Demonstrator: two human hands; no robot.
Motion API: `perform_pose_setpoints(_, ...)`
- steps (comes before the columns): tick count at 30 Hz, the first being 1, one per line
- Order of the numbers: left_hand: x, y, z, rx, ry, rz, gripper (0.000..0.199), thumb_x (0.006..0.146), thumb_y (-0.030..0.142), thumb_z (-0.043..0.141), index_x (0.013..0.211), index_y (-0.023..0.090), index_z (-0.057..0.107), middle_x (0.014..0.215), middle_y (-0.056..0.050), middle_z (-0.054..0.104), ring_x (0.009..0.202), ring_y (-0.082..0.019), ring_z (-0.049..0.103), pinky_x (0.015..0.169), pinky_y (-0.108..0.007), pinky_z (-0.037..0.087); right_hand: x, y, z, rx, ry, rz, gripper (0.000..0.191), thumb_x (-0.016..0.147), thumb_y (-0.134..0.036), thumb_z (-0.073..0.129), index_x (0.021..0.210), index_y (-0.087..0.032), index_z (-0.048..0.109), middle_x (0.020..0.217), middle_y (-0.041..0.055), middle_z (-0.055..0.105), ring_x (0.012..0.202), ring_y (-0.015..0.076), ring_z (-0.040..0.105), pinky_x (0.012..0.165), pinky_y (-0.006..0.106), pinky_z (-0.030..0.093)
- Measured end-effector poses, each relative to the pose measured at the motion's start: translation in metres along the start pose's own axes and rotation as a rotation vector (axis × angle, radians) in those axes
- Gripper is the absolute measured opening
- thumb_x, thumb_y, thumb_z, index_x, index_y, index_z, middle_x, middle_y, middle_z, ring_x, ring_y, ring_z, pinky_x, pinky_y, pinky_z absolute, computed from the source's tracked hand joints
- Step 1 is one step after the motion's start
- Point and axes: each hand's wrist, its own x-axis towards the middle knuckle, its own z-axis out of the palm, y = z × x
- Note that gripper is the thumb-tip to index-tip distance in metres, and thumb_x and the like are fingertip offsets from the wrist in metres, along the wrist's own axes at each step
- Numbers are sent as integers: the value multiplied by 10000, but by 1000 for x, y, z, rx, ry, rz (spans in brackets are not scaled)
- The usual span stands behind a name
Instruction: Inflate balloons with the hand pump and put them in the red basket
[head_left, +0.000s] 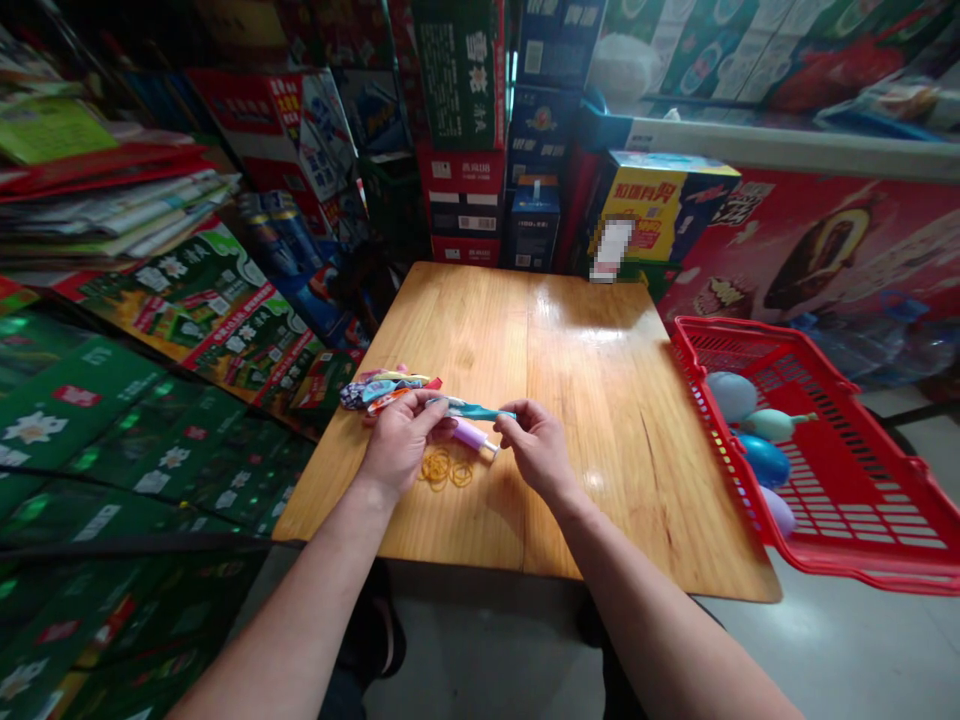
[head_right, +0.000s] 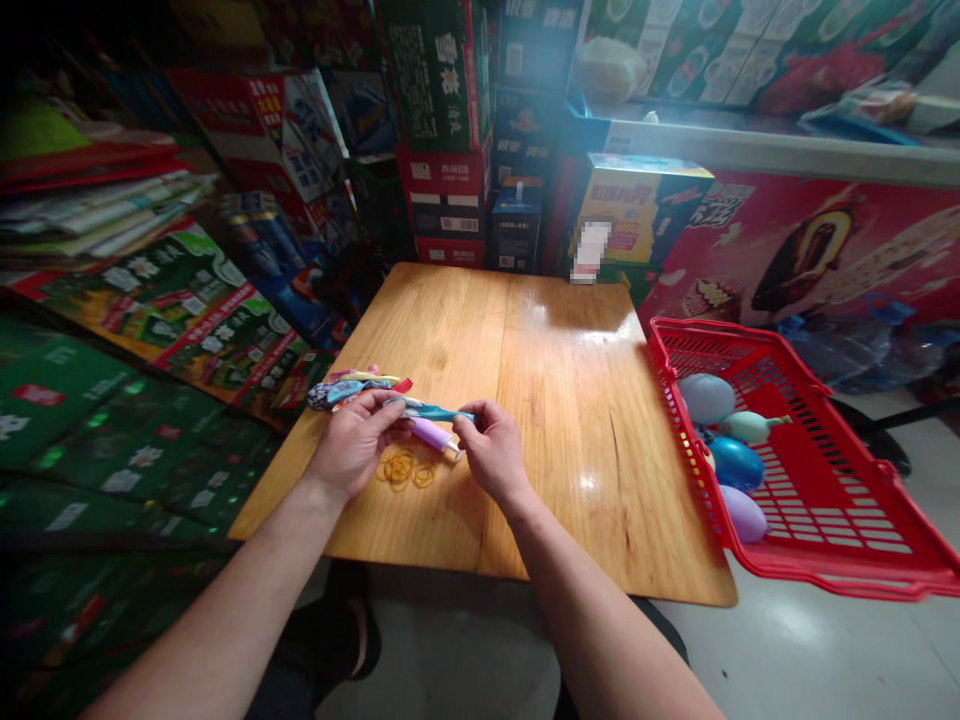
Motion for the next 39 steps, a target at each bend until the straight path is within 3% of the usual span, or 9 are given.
perform_pose_setpoints(9, 4, 6, 1, -160, 45, 11, 348, 693, 346, 957, 828, 135, 715, 689, 6, 635, 523, -58, 502, 464, -164, 400, 3, -3, -4, 296, -96, 177, 342, 795, -467, 842, 718, -175, 680, 683, 34, 698, 513, 94, 499, 487, 238, 347)
perform_pose_setpoints(16, 7, 5, 0, -116, 134, 116, 323, 703, 337, 928, 751, 127, 689, 640, 5, 621, 472, -49, 449, 410, -168, 325, 7, 0, -6, 415, -73, 251, 496, 742, -583, 870, 656, -189, 581, 560, -13, 561, 457, 68, 381, 426, 224, 225)
perform_pose_setpoints(22, 15, 19, -15, -157, 245, 175, 359, 668, 334, 930, 787, 127, 662, 1046, -111, 792, 465, -7, 443, 405, -147, 290, 16, -2, -20, 468, 25, 249, 516, 697, -571, 896, 651, -200, 539, 531, -55, 497, 414, 47, 306, 416, 221, 197)
perform_pose_setpoints(24, 15, 22, -17, -152, 255, 186, 355, 680, 339, 923, 799, 131, 660, 1075, -124, 795, 474, -12, 460, 412, -143, 290, 16, -2, -21, 446, 36, 219, 515, 706, -566, 894, 646, -199, 538, 532, -50, 506, 424, 51, 325, 422, 220, 206)
perform_pose_setpoints(27, 11, 17, -11, -98, 203, 202, 334, 701, 355, 923, 779, 145, 675, 835, -57, 766, 455, -31, 451, 413, -164, 291, 12, -2, -17, 378, -16, 186, 492, 753, -553, 870, 650, -193, 551, 561, -26, 556, 452, 63, 388, 435, 222, 242)
perform_pose_setpoints(29, 5, 10, -5, -46, 139, 215, 311, 739, 383, 911, 771, 156, 699, 566, 29, 606, 399, -40, 384, 397, -185, 252, 8, -2, -12, 349, -50, 184, 478, 780, -555, 848, 665, -195, 556, 564, -23, 571, 457, 72, 413, 438, 225, 258)
perform_pose_setpoints(31, 0, 4, 1, 10, 90, 220, 289, 784, 409, 888, 789, 170, 727, 442, 74, 444, 369, -55, 344, 390, -203, 226, 6, -3, -10, 339, -53, 190, 458, 791, -558, 833, 688, -203, 562, 542, -36, 560, 446, 78, 414, 435, 227, 261)
perform_pose_setpoints(36, -6, 1, 5, 103, 25, 201, 294, 850, 470, 835, 837, 183, 773, 688, -42, 697, 570, -144, 624, 509, -247, 441, 8, -7, -15, 329, -18, 156, 297, 766, -427, 846, 822, -190, 676, 618, -13, 649, 502, 98, 504, 482, 231, 337)
perform_pose_setpoints(39, -5, -1, 4, 136, 35, 216, 301, 860, 474, 823, 808, 181, 781, 702, -46, 695, 590, -151, 622, 532, -263, 446, 9, -7, -16, 327, -15, 149, 258, 753, -373, 843, 876, -184, 717, 721, 12, 703, 560, 106, 551, 522, 240, 383)
